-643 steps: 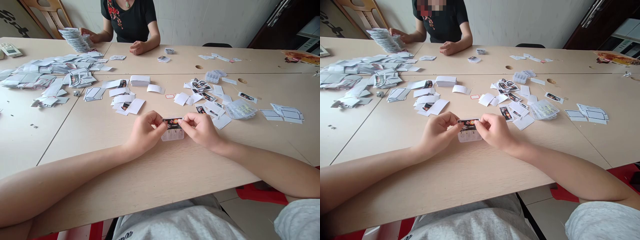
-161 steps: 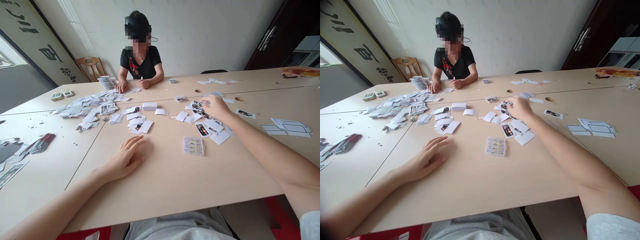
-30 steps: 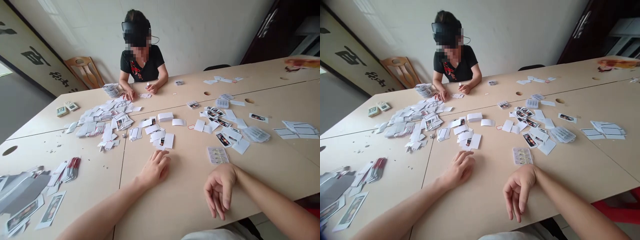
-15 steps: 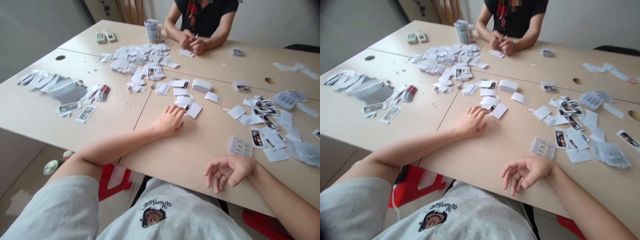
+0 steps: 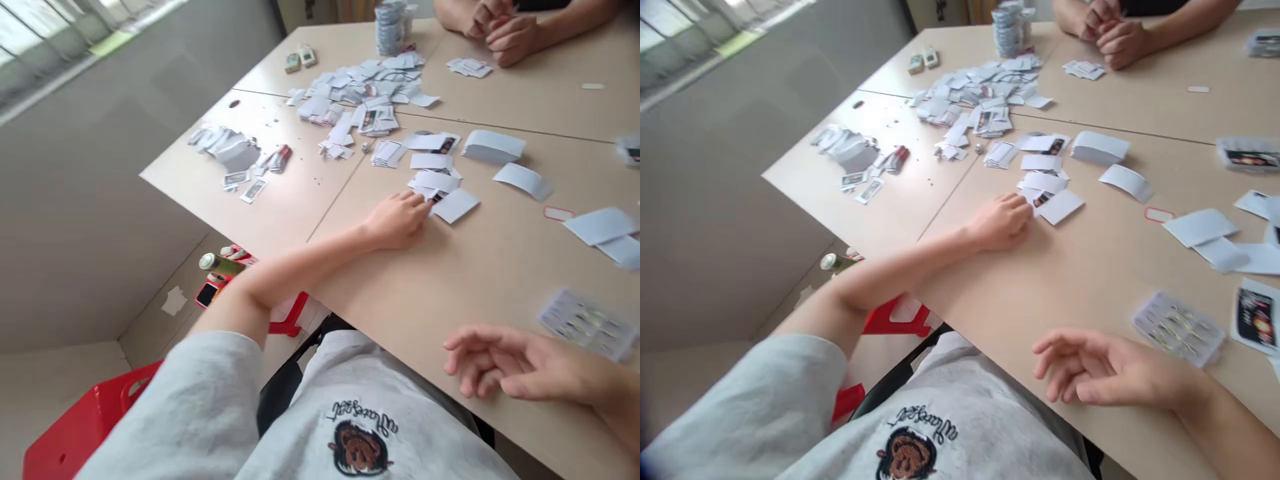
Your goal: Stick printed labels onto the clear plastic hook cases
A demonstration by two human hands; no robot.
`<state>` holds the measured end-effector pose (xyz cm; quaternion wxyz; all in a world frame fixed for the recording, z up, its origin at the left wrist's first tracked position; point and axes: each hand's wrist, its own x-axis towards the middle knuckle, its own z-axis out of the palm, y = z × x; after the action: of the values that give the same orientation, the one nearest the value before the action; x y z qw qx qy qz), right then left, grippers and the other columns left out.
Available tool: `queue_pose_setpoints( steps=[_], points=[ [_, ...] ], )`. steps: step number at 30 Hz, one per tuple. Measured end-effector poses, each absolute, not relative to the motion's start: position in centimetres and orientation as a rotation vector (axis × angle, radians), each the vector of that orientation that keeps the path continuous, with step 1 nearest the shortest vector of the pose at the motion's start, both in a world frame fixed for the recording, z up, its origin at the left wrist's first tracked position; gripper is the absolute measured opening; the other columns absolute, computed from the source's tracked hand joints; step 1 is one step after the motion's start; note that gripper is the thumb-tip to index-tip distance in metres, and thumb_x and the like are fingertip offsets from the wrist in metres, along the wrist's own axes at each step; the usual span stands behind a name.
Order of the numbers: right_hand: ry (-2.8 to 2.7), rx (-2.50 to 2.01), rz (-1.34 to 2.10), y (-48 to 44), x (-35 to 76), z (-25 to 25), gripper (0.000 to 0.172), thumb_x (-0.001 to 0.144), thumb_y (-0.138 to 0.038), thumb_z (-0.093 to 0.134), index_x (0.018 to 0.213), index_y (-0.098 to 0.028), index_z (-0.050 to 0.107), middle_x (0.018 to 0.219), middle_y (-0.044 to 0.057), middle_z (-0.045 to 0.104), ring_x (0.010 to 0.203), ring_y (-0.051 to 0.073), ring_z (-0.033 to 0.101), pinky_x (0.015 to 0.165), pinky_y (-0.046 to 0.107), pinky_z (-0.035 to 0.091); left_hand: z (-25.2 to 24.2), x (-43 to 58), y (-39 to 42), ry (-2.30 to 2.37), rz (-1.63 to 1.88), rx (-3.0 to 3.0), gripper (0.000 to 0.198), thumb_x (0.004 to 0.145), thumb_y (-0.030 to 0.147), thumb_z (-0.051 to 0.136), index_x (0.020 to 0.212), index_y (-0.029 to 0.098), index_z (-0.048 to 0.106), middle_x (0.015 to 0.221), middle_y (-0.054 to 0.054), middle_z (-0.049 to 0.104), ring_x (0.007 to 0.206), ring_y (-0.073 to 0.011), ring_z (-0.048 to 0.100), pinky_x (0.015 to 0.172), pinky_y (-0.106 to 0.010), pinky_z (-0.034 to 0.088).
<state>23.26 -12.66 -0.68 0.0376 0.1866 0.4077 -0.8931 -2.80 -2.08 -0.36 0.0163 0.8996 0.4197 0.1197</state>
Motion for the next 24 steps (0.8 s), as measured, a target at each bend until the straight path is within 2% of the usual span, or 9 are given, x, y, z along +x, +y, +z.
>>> queue_pose_setpoints(
  steps=[5, 9, 13, 16, 18, 20, 22, 24],
  points=[
    [1.28, 0.626, -2.712, -13.3, 23.8, -1.4, 0.048, 0.08, -0.036, 0.064, 0.126, -0.029, 0.052, 0.117, 0.012, 0.056, 0.099, 0.023, 0.06, 0.084, 0.039, 0.046, 0.6, 2.5, -2.0, 1.74, 0.337, 2.616, 0.02, 0.084, 0.018, 0.043, 0.096, 0.013, 0.058, 0.09, -0.013, 0.064, 0.081, -0.0232, 0.059, 0.068, -0.036, 0.041],
    [1.31, 0.65, -2.672, -13.1, 23.5, -1.2, 0.049, 0.081, -0.035, 0.064, 0.128, -0.03, 0.05, 0.118, 0.012, 0.056, 0.1, 0.022, 0.06, 0.085, 0.038, 0.045, 0.3, 4.7, -2.6, 1.632, 0.402, 2.694, 0.021, 0.087, 0.023, 0.044, 0.099, 0.015, 0.059, 0.093, -0.012, 0.063, 0.086, -0.022, 0.057, 0.068, -0.034, 0.041],
    [1.451, 0.548, -2.654, -13.0, 22.5, 0.8, 0.05, 0.082, -0.033, 0.063, 0.129, -0.028, 0.049, 0.122, 0.012, 0.056, 0.105, 0.023, 0.06, 0.087, 0.038, 0.047, -0.2, 4.1, -3.1, 1.479, 0.4, 2.757, 0.02, 0.086, 0.025, 0.047, 0.099, 0.015, 0.058, 0.095, -0.01, 0.063, 0.09, -0.0202, 0.056, 0.078, -0.032, 0.041],
    [2.003, 0.507, -2.323, -12.7, 22.8, 4.0, 0.048, 0.076, -0.029, 0.069, 0.122, -0.021, 0.057, 0.12, 0.011, 0.06, 0.114, 0.024, 0.055, 0.1, 0.04, 0.04, -0.3, 3.6, -2.3, 1.44, 0.407, 2.77, 0.021, 0.082, 0.023, 0.05, 0.097, 0.012, 0.057, 0.092, -0.012, 0.063, 0.089, -0.0251, 0.056, 0.076, -0.036, 0.039],
    [2.438, 0.818, -2.056, -12.7, 24.2, 5.9, 0.039, 0.079, -0.028, 0.065, 0.118, -0.023, 0.06, 0.117, 0.008, 0.062, 0.114, 0.023, 0.055, 0.102, 0.039, 0.039, -0.4, 3.6, -1.2, 1.4, 0.432, 2.786, 0.018, 0.081, 0.02, 0.046, 0.094, 0.013, 0.057, 0.089, -0.012, 0.063, 0.086, -0.0259, 0.056, 0.074, -0.037, 0.038],
    [2.785, 1.521, -1.607, -13.4, 26.4, 7.1, 0.029, 0.083, -0.027, 0.06, 0.112, -0.027, 0.062, 0.117, 0.006, 0.063, 0.114, 0.022, 0.055, 0.103, 0.04, 0.038, -0.5, 3.7, -0.3, 1.369, 0.458, 2.795, 0.015, 0.082, 0.019, 0.044, 0.089, 0.014, 0.056, 0.084, -0.011, 0.063, 0.082, -0.0256, 0.056, 0.072, -0.037, 0.038],
    [2.824, 2.285, -1.036, -14.7, 28.9, 7.2, 0.019, 0.085, -0.028, 0.057, 0.102, -0.028, 0.064, 0.116, 0.006, 0.063, 0.112, 0.024, 0.055, 0.103, 0.042, 0.038, -0.6, 3.7, 0.1, 1.36, 0.482, 2.8, 0.015, 0.083, 0.018, 0.041, 0.085, 0.015, 0.055, 0.081, -0.011, 0.062, 0.079, -0.0257, 0.056, 0.069, -0.037, 0.037],
    [2.644, 2.716, -0.692, -16.3, 31.0, 6.5, 0.012, 0.084, -0.03, 0.057, 0.094, -0.028, 0.065, 0.112, 0.006, 0.063, 0.109, 0.025, 0.056, 0.101, 0.043, 0.039, -0.6, 3.7, 0.0, 1.357, 0.496, 2.811, 0.014, 0.084, 0.017, 0.04, 0.082, 0.015, 0.054, 0.079, -0.011, 0.061, 0.077, -0.0253, 0.055, 0.068, -0.037, 0.036]
  ],
)
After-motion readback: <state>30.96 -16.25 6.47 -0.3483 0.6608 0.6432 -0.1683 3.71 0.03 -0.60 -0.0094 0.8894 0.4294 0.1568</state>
